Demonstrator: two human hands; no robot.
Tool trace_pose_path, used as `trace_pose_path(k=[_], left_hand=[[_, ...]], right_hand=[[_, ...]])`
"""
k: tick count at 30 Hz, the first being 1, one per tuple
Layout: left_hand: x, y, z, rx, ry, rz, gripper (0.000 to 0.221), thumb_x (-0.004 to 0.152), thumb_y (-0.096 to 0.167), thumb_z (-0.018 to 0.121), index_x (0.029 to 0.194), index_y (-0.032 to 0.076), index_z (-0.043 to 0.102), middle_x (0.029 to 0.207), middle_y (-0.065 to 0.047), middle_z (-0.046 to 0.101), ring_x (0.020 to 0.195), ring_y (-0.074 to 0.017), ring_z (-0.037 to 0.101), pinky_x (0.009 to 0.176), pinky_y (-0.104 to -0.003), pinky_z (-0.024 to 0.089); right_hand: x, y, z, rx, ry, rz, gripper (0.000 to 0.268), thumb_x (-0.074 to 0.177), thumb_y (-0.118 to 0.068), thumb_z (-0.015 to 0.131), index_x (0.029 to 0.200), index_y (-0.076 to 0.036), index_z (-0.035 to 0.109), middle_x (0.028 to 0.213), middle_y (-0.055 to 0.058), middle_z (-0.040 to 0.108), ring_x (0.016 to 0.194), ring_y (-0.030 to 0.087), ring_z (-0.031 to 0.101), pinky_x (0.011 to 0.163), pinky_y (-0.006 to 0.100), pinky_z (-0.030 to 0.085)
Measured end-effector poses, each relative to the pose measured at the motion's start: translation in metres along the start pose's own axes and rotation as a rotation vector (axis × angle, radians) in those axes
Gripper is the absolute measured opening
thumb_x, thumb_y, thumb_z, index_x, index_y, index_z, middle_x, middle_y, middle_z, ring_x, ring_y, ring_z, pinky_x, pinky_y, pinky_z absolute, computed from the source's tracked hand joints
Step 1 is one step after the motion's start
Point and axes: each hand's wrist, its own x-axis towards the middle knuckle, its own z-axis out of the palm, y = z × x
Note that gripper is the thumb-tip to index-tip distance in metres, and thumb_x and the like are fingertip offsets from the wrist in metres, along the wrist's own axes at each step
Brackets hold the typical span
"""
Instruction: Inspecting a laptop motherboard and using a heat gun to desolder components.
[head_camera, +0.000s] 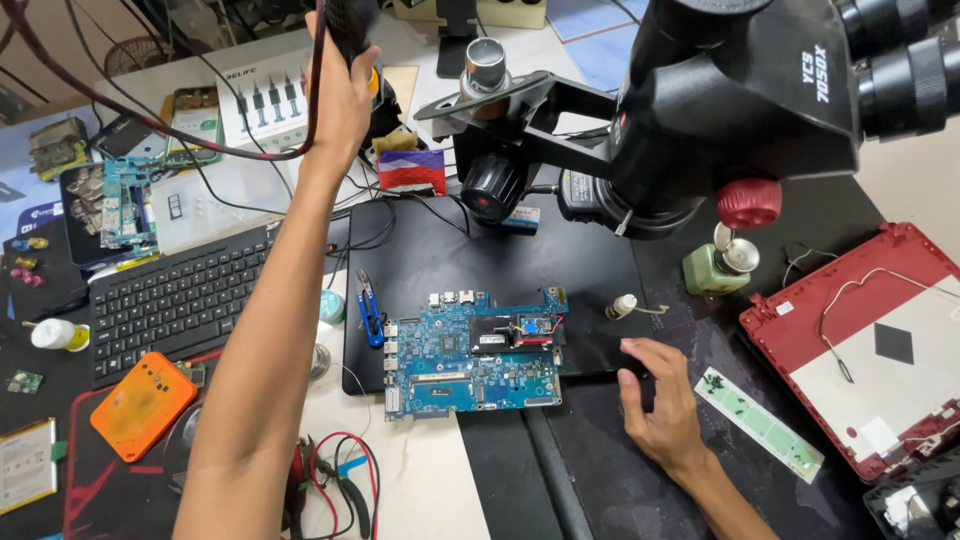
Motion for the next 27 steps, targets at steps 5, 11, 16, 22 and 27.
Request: trace_pose_path(k=[5, 11, 16, 22, 27], left_hand=[[0.005, 0.0, -0.001, -0.067, -0.099, -0.38, 0.054, 0.106, 0.02, 0.064, 0.151, 0.004, 0.038, 0.129, -0.02, 0.068, 0.12, -0.0362, 0.067, 0.105, -0.041, 0.049], [0.0, -0.045, 0.008, -0.264, -0.009, -0.056, 0.062, 0.109, 0.013, 0.068, 0.157, 0.0, 0.031, 0.15, -0.022, 0.057, 0.139, -0.0356, 0.058, 0.12, -0.041, 0.043], [0.004, -0.027, 0.005, -0.158, 0.005, -0.091, 0.064, 0.111, 0.014, 0.068, 0.159, -0.001, 0.029, 0.153, -0.025, 0.054, 0.143, -0.0352, 0.055, 0.12, -0.039, 0.04], [0.015, 0.002, -0.009, -0.12, -0.081, -0.567, 0.066, 0.104, 0.027, 0.063, 0.155, -0.001, 0.031, 0.137, -0.027, 0.066, 0.128, -0.0385, 0.062, 0.115, -0.041, 0.045], [-0.004, -0.059, 0.02, -0.059, 0.023, -0.048, 0.07, 0.113, 0.014, 0.068, 0.16, -0.005, 0.02, 0.163, -0.032, 0.039, 0.152, -0.0422, 0.039, 0.125, -0.043, 0.031]], right_hand=[[0.002, 0.0, -0.001, 0.006, -0.001, 0.007, 0.036, 0.092, 0.001, 0.066, 0.126, -0.001, 0.055, 0.123, 0.018, 0.064, 0.113, 0.033, 0.063, 0.099, 0.039, 0.051], [0.003, -0.002, -0.001, 0.03, -0.03, 0.023, 0.038, 0.093, 0.0, 0.065, 0.129, 0.001, 0.053, 0.125, 0.02, 0.062, 0.115, 0.034, 0.062, 0.1, 0.04, 0.05], [0.003, -0.002, -0.002, 0.049, -0.036, 0.022, 0.039, 0.094, -0.002, 0.064, 0.13, 0.002, 0.051, 0.126, 0.022, 0.06, 0.116, 0.036, 0.062, 0.101, 0.04, 0.05], [0.004, -0.002, -0.003, 0.043, -0.043, 0.034, 0.039, 0.095, -0.001, 0.063, 0.131, 0.002, 0.05, 0.127, 0.022, 0.06, 0.116, 0.036, 0.061, 0.101, 0.04, 0.05], [0.003, -0.001, -0.003, 0.049, -0.049, 0.044, 0.038, 0.095, -0.002, 0.062, 0.132, 0.002, 0.05, 0.127, 0.023, 0.06, 0.117, 0.036, 0.061, 0.102, 0.04, 0.049]])
